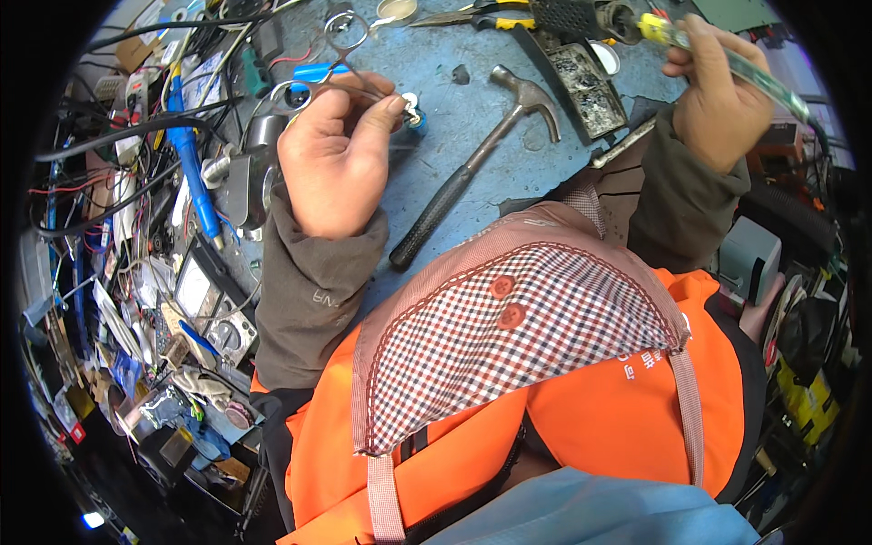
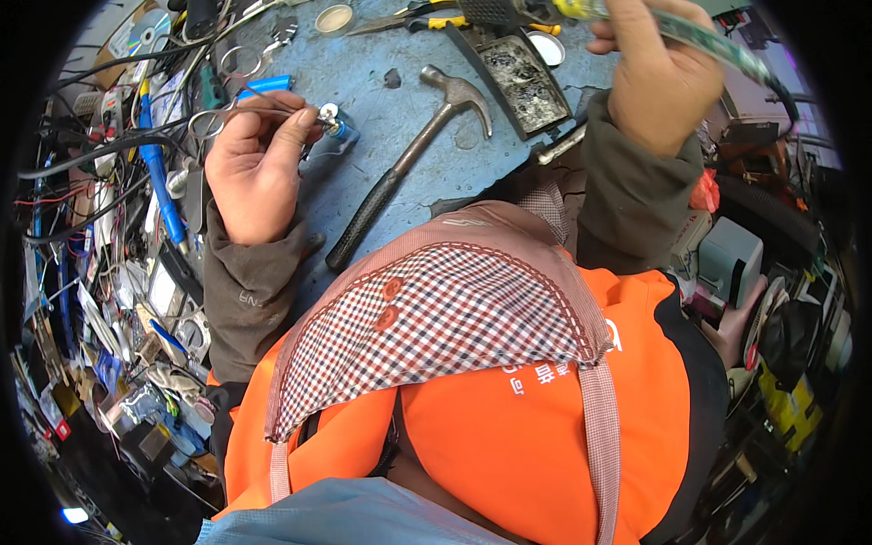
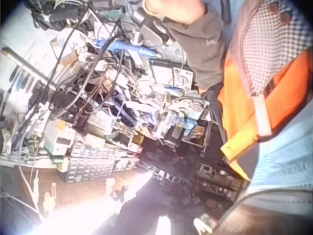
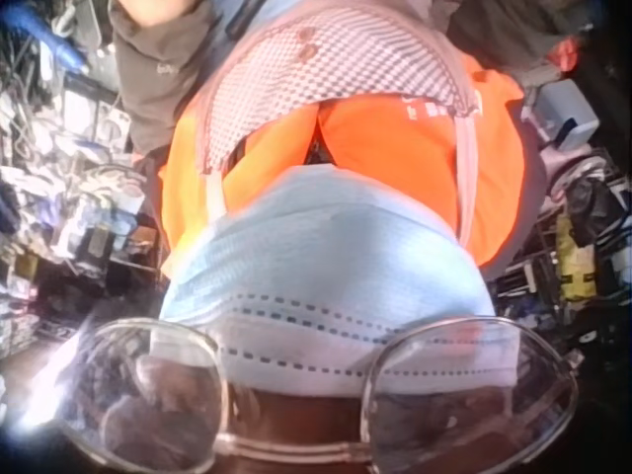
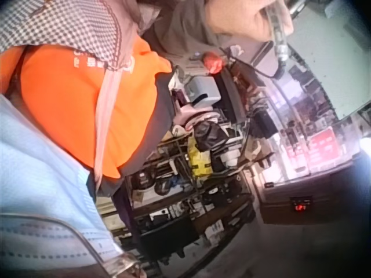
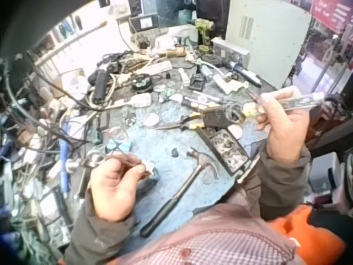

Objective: The person solders wires to a small white component and then to a blue cylindrical battery pack. They use a soldering iron and solder wire, handling the components with both hands on a cluttered workbench.

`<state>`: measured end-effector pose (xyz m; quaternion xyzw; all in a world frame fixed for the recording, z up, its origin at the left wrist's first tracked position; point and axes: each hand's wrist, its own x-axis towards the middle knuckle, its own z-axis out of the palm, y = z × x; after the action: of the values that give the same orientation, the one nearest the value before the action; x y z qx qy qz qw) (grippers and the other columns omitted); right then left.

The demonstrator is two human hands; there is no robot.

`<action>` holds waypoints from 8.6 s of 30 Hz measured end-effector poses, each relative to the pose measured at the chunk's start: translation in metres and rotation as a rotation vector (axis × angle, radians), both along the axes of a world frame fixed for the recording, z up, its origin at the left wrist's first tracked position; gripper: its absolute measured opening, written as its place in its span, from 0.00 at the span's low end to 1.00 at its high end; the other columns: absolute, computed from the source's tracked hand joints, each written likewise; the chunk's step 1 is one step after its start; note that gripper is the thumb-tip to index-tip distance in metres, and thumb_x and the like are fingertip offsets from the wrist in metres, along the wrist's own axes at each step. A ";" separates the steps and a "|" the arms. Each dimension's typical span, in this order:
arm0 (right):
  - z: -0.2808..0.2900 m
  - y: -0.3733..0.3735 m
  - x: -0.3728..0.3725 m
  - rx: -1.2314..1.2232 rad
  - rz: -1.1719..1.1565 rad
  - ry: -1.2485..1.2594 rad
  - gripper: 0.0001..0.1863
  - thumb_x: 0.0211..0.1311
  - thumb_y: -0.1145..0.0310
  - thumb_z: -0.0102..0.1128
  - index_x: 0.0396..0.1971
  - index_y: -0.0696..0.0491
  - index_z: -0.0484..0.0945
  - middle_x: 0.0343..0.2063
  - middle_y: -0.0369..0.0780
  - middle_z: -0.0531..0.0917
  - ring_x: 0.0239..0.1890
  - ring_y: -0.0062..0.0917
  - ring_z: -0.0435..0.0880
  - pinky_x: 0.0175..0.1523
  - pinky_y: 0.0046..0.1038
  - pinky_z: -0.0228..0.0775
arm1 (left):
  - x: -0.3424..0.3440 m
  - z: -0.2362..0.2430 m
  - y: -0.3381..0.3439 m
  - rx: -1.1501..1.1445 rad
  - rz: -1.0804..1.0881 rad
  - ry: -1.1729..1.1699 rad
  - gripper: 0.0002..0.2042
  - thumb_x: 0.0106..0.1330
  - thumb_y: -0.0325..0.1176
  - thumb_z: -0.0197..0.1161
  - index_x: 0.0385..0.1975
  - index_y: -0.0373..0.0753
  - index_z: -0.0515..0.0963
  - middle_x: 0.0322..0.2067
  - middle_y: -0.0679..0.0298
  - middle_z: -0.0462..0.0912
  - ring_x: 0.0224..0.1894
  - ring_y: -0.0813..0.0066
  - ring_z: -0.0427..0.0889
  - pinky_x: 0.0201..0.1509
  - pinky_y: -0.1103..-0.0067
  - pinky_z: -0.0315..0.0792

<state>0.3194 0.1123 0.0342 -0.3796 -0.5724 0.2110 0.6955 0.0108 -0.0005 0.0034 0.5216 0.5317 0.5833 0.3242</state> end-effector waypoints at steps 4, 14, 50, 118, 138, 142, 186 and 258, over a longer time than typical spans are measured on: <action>0.010 -0.013 0.018 0.282 -0.166 -0.194 0.07 0.66 0.80 0.66 0.39 0.69 0.81 0.29 0.51 0.87 0.24 0.27 0.87 0.27 0.25 0.80 | -0.006 0.000 -0.001 -0.017 -0.060 0.126 0.04 0.70 0.17 0.66 0.41 0.28 0.81 0.41 0.60 0.86 0.38 0.76 0.86 0.45 0.80 0.82; -0.032 -0.056 -0.054 -0.150 0.604 0.430 0.04 0.72 0.73 0.58 0.40 0.57 0.76 0.36 0.51 0.86 0.21 0.25 0.81 0.24 0.25 0.75 | -0.005 -0.008 0.002 0.065 0.000 0.079 0.03 0.64 0.17 0.69 0.35 0.29 0.84 0.30 0.63 0.88 0.32 0.84 0.82 0.37 0.83 0.77; -0.065 -0.044 -0.088 -0.456 0.621 0.502 0.05 0.70 0.71 0.63 0.39 0.57 0.79 0.34 0.49 0.86 0.22 0.28 0.83 0.25 0.29 0.78 | -0.006 -0.010 0.002 0.069 -0.001 0.032 0.04 0.65 0.19 0.69 0.38 0.29 0.84 0.30 0.64 0.87 0.32 0.84 0.82 0.38 0.84 0.76; 0.019 -0.024 -0.031 -0.099 -0.007 -0.114 0.07 0.65 0.77 0.69 0.35 0.55 0.77 0.25 0.34 0.82 0.24 0.13 0.77 0.30 0.17 0.68 | -0.005 -0.001 -0.004 0.006 -0.033 0.125 0.03 0.67 0.15 0.66 0.36 0.28 0.84 0.33 0.65 0.86 0.36 0.82 0.81 0.42 0.83 0.76; -0.070 -0.063 -0.014 -0.167 -0.159 -0.714 0.22 0.56 0.62 0.77 0.46 0.57 0.82 0.46 0.45 0.84 0.49 0.42 0.82 0.55 0.39 0.74 | 0.002 0.001 -0.003 0.020 -0.014 0.073 0.03 0.66 0.14 0.65 0.35 0.27 0.84 0.32 0.64 0.86 0.35 0.82 0.81 0.41 0.83 0.76; -0.078 -0.064 -0.016 -0.165 -0.236 -0.885 0.29 0.54 0.55 0.77 0.52 0.55 0.81 0.49 0.47 0.84 0.53 0.46 0.80 0.58 0.45 0.72 | -0.002 0.000 -0.004 0.044 -0.042 0.085 0.04 0.66 0.12 0.62 0.32 0.26 0.81 0.34 0.60 0.85 0.36 0.78 0.82 0.42 0.81 0.77; -0.053 -0.060 -0.117 -0.068 0.561 -0.248 0.26 0.54 0.73 0.76 0.54 0.55 0.80 0.44 0.38 0.83 0.42 0.23 0.84 0.44 0.25 0.75 | -0.003 -0.002 -0.003 0.041 -0.052 0.067 0.02 0.66 0.16 0.67 0.36 0.28 0.84 0.33 0.65 0.87 0.36 0.84 0.82 0.42 0.84 0.77; -0.069 -0.048 -0.134 -0.447 1.020 -0.136 0.27 0.70 0.80 0.58 0.69 0.57 0.72 0.51 0.36 0.83 0.51 0.18 0.81 0.57 0.25 0.75 | -0.045 0.018 0.000 -0.263 -0.259 0.146 0.17 0.74 0.34 0.69 0.53 0.27 0.80 0.46 0.59 0.88 0.48 0.77 0.84 0.52 0.80 0.78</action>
<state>0.1858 0.0639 -0.0352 -0.2058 -0.6684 0.6119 0.3694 -0.0343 -0.0008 0.0219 0.5797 0.5538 0.4229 0.4223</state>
